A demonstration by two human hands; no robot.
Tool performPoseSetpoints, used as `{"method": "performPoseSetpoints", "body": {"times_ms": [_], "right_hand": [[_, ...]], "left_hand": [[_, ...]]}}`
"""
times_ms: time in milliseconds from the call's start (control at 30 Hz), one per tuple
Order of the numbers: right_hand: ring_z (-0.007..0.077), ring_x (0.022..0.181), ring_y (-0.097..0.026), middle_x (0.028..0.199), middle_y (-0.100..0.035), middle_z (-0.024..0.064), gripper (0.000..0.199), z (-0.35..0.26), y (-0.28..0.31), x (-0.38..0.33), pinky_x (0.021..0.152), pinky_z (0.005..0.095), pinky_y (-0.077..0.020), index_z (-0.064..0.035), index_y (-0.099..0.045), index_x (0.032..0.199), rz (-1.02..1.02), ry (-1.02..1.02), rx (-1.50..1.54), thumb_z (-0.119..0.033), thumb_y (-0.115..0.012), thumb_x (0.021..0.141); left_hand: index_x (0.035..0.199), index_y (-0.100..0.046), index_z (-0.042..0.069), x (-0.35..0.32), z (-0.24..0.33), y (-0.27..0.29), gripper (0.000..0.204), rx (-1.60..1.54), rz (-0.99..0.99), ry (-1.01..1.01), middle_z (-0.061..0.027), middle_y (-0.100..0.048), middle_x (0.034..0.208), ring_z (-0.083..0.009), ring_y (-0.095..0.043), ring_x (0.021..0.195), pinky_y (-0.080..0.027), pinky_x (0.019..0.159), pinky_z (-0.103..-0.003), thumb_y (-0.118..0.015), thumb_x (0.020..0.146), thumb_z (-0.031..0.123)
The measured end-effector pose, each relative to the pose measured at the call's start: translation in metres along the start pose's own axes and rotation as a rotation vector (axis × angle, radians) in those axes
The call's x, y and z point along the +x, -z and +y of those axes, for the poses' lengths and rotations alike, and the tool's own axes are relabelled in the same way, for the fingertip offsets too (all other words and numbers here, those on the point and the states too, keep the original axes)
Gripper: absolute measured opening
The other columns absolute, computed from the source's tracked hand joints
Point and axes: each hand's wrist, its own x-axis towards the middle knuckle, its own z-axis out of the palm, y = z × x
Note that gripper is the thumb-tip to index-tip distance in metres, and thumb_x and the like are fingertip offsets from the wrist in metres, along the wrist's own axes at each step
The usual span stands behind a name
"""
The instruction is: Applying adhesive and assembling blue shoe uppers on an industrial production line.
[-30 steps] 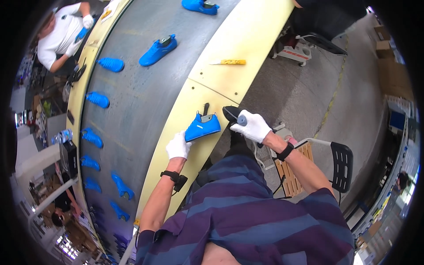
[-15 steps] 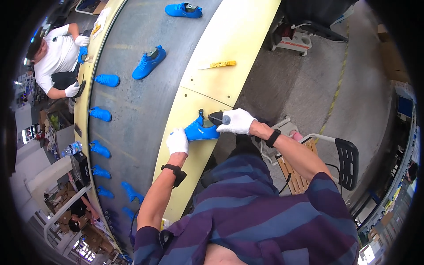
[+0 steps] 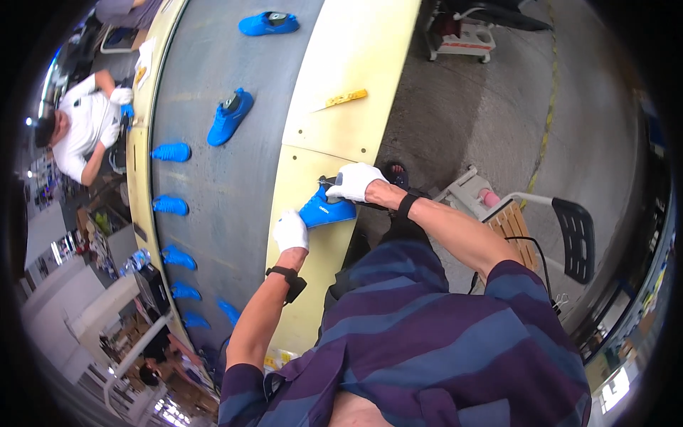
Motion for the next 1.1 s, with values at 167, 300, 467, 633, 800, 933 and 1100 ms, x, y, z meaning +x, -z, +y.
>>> {"method": "performPoseSetpoints", "body": {"times_ms": [167, 300, 467, 633, 800, 933, 1100], "right_hand": [[0.0376, 0.086, -0.075, 0.090, -0.077, 0.0199, 0.058, 0.013, -0.007, -0.019, 0.078, 0.0437, -0.0584, -0.0038, -0.079, 0.091, 0.318, -0.026, 0.064, -0.061, -0.070, 0.086], [0.0305, 0.075, -0.077, 0.075, -0.075, 0.0151, 0.058, 0.024, 0.020, -0.041, 0.071, 0.0417, -0.0587, -0.0038, -0.077, 0.092, 0.145, -0.088, 0.079, -0.062, -0.072, 0.088], [0.0270, 0.066, -0.074, 0.068, -0.072, 0.0129, 0.060, 0.016, -0.002, -0.035, 0.066, 0.0396, -0.0576, -0.0024, -0.077, 0.087, 0.015, 0.036, -0.045, -0.062, -0.069, 0.089], [0.0253, 0.058, -0.069, 0.062, -0.068, 0.0116, 0.065, -0.006, 0.000, -0.011, 0.060, 0.0387, -0.0553, -0.0010, -0.075, 0.073, -0.110, -0.115, -0.001, -0.062, -0.064, 0.092], [0.0256, 0.062, -0.070, 0.066, -0.070, 0.0117, 0.063, -0.016, -0.005, 0.008, 0.062, 0.0393, -0.0555, -0.0021, -0.077, 0.079, -0.105, -0.036, -0.166, -0.064, -0.066, 0.089], [0.0324, 0.071, -0.072, 0.076, -0.073, 0.0176, 0.064, -0.028, -0.009, 0.025, 0.069, 0.0422, -0.0559, -0.0019, -0.079, 0.086, -0.105, -0.029, -0.166, -0.065, -0.068, 0.086], [0.0360, 0.075, -0.072, 0.081, -0.074, 0.0203, 0.064, -0.029, -0.011, 0.030, 0.072, 0.0428, -0.0558, -0.0010, -0.078, 0.088, -0.111, -0.056, -0.194, -0.065, -0.068, 0.087]], "left_hand": [[0.105, -0.066, 0.006, -0.005, -0.001, 0.001, 0.013, 0.037, 0.018, -0.062, -0.0183, -0.070, 0.104, -0.0360, -0.074, 0.093, -0.060, 0.081, -0.049, -0.057, 0.100, 0.015], [0.104, -0.066, 0.007, -0.007, -0.001, 0.003, 0.012, 0.072, 0.018, -0.048, -0.0175, -0.070, 0.102, -0.0352, -0.074, 0.092, -0.060, 0.079, -0.048, -0.058, 0.099, 0.014], [0.101, -0.067, 0.008, -0.009, 0.000, 0.004, 0.011, 0.068, 0.032, -0.026, -0.0170, -0.070, 0.101, -0.0343, -0.075, 0.090, -0.060, 0.077, -0.048, -0.057, 0.098, 0.013], [0.097, -0.069, 0.007, -0.005, 0.000, 0.001, 0.015, 0.054, 0.095, -0.026, -0.0168, -0.071, 0.097, -0.0345, -0.074, 0.089, -0.060, 0.076, -0.047, -0.055, 0.099, 0.012], [0.097, -0.070, 0.007, -0.004, -0.002, -0.002, 0.015, -0.008, 0.129, 0.007, -0.0172, -0.072, 0.095, -0.0351, -0.074, 0.087, -0.059, 0.074, -0.048, -0.056, 0.098, 0.012], [0.096, -0.070, 0.007, -0.003, -0.005, -0.010, 0.013, 0.012, 0.181, -0.015, -0.0162, -0.071, 0.094, -0.0349, -0.073, 0.085, -0.059, 0.070, -0.048, -0.058, 0.096, 0.013], [0.097, -0.069, 0.008, -0.003, -0.002, -0.008, 0.011, 0.043, 0.183, -0.029, -0.0145, -0.070, 0.094, -0.0329, -0.073, 0.084, -0.058, 0.069, -0.047, -0.059, 0.096, 0.013]]}}
